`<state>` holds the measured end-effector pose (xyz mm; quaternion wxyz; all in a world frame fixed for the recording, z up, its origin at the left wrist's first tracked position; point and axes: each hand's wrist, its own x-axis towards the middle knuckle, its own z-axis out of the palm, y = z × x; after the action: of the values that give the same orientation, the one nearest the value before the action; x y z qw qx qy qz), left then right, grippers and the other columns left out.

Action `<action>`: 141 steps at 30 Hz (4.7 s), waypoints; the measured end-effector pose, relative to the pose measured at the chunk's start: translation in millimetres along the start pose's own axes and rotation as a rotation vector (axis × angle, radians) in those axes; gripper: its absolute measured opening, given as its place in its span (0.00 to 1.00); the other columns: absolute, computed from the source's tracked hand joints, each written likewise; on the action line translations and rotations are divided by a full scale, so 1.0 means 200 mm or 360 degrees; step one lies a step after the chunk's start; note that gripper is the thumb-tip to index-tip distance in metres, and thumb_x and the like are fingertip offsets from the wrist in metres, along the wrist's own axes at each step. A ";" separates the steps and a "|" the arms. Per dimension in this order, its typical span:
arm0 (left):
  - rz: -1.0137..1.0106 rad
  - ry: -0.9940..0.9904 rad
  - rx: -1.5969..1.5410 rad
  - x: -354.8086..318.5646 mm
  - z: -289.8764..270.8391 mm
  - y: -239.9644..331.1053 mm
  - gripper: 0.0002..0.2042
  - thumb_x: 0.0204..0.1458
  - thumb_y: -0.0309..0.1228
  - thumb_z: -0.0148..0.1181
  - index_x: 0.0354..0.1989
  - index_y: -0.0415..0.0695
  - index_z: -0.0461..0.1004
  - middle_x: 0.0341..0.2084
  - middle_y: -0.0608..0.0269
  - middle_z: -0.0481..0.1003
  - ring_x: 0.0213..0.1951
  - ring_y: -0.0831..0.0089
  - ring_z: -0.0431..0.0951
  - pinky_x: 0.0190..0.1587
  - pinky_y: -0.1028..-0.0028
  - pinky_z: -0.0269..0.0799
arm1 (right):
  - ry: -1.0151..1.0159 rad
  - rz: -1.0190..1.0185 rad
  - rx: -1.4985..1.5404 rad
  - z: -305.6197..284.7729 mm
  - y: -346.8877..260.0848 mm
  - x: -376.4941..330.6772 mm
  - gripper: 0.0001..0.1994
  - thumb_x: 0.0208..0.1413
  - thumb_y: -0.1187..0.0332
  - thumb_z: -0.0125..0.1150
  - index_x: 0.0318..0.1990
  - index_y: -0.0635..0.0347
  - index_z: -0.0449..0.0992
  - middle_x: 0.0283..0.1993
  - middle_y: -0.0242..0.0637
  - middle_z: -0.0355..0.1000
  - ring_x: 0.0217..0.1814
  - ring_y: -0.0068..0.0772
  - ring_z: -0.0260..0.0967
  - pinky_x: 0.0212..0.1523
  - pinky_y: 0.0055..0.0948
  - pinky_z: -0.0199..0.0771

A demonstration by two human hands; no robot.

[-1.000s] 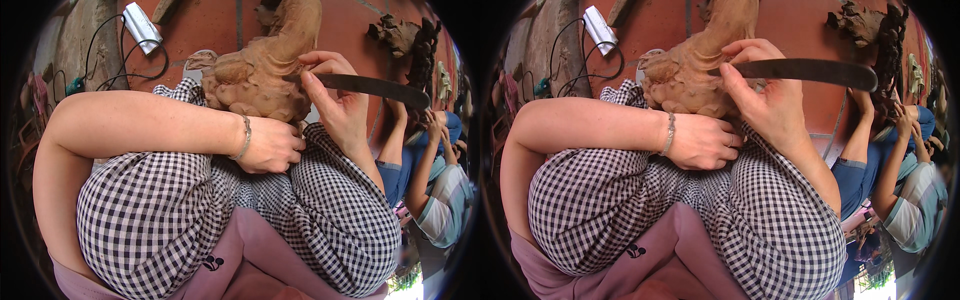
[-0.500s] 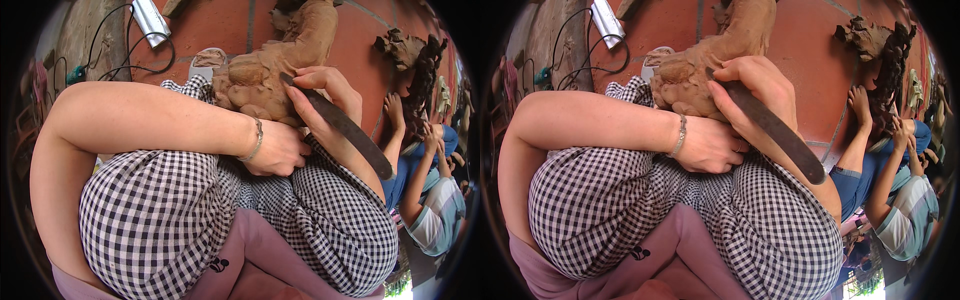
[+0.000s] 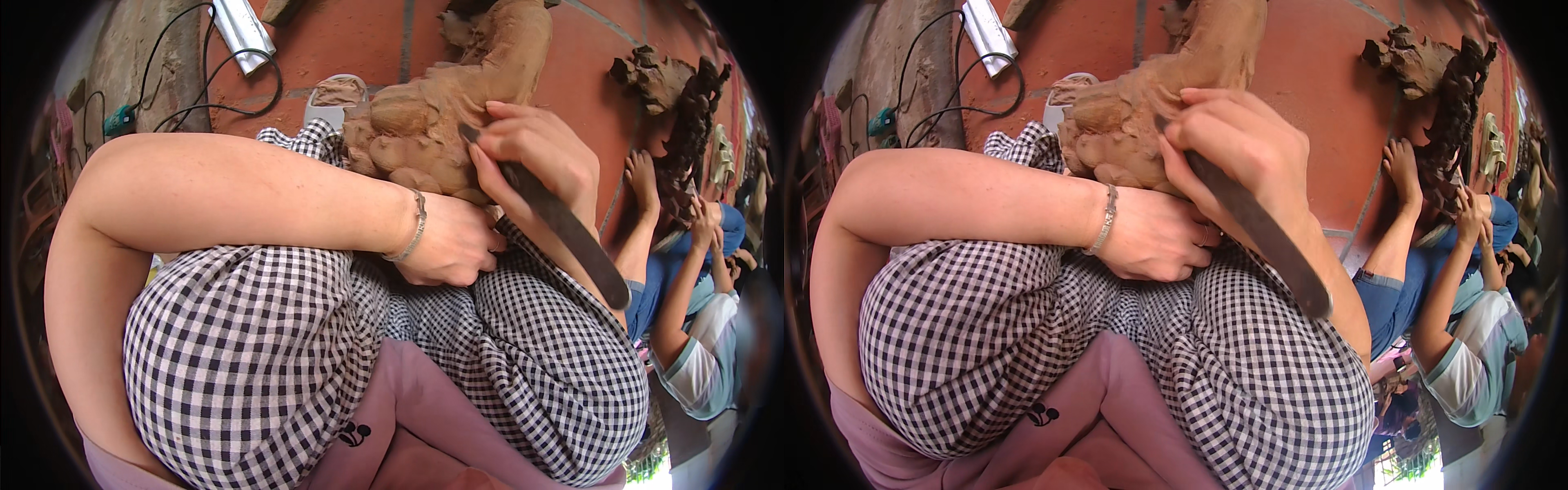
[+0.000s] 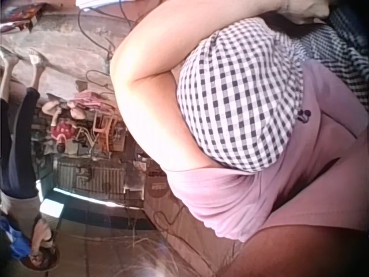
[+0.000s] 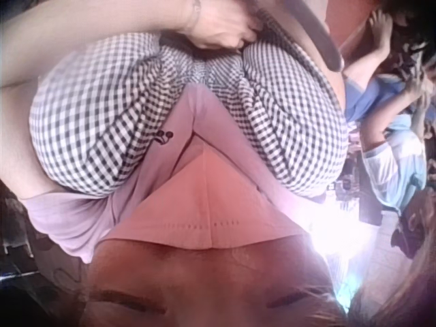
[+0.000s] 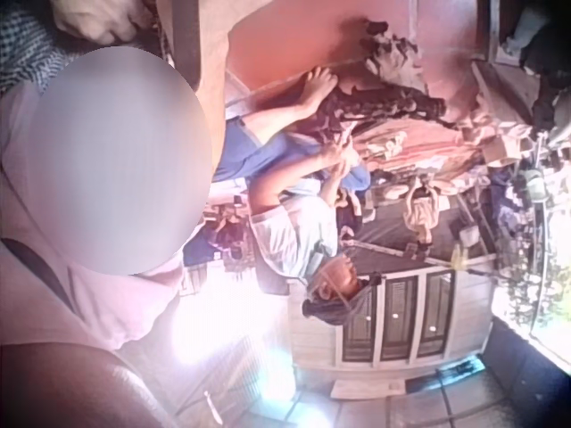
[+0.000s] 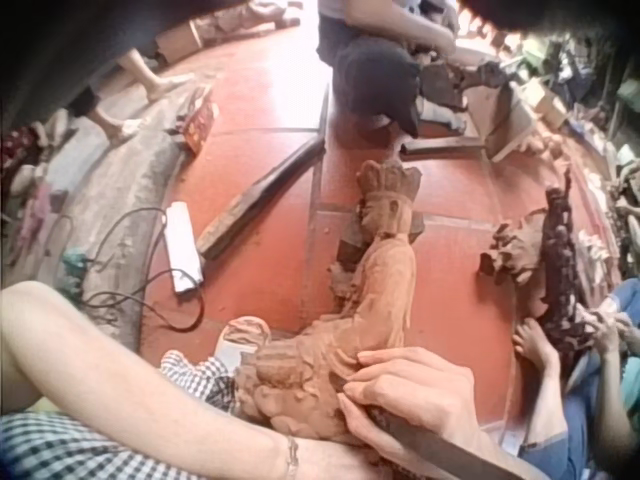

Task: The person sits on the floor and uses a metal sculpting tool to carve and refine the surface of a clay figure. They hold the figure with one hand and carefully scrape away clay with the other, occasionally rotating the piece to access different areas.

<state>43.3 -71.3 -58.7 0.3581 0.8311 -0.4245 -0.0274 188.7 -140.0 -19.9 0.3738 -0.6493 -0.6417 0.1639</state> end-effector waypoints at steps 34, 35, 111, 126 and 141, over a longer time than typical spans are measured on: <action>0.0009 0.0003 0.0012 0.00 -0.01 0.00 0.10 0.35 0.34 0.65 0.26 0.45 0.82 0.35 0.63 0.78 0.48 0.61 0.76 0.58 0.60 0.71 | -0.0124 0.0102 -0.0104 -0.07 -0.01 0.00 0.08 0.39 0.72 0.74 0.27 0.54 0.80 0.28 0.29 0.76 0.33 0.35 0.71 0.35 0.33 0.73; 0.0003 -0.0010 0.0024 0.00 -0.01 0.00 0.09 0.37 0.35 0.65 0.26 0.45 0.83 0.35 0.63 0.78 0.48 0.61 0.76 0.56 0.60 0.73 | -0.0177 0.0104 -0.0149 -0.08 -0.02 0.01 0.08 0.39 0.73 0.74 0.28 0.55 0.80 0.29 0.30 0.77 0.33 0.36 0.71 0.35 0.33 0.73; 0.0109 -0.0066 -0.0304 0.03 -0.02 -0.10 0.08 0.49 0.31 0.62 0.36 0.42 0.78 0.45 0.58 0.78 0.52 0.59 0.75 0.50 0.63 0.76 | 0.0173 0.1438 0.1021 -0.13 0.04 -0.29 0.14 0.67 0.59 0.60 0.33 0.59 0.75 0.22 0.29 0.73 0.20 0.19 0.68 0.23 0.25 0.68; -0.0008 0.0037 -0.0135 0.05 -0.16 -0.03 0.17 0.42 0.26 0.66 0.43 0.38 0.80 0.43 0.50 0.80 0.46 0.54 0.81 0.51 0.60 0.77 | 0.0603 0.0851 0.0542 -0.21 -0.10 -0.33 0.16 0.64 0.57 0.62 0.35 0.64 0.76 0.26 0.51 0.75 0.25 0.44 0.68 0.33 0.41 0.71; -0.0005 0.0230 -0.0162 0.03 -0.18 -0.01 0.09 0.54 0.25 0.63 0.42 0.39 0.79 0.38 0.55 0.80 0.42 0.57 0.80 0.47 0.62 0.78 | 0.0466 0.1001 0.0460 -0.21 -0.09 -0.36 0.15 0.65 0.57 0.62 0.34 0.62 0.78 0.24 0.36 0.73 0.27 0.25 0.66 0.32 0.32 0.69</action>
<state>61.9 -54.6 -31.2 0.4296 0.8122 -0.3945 0.0104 195.7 -222.0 1.0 0.4807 -0.7719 -0.3208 0.2650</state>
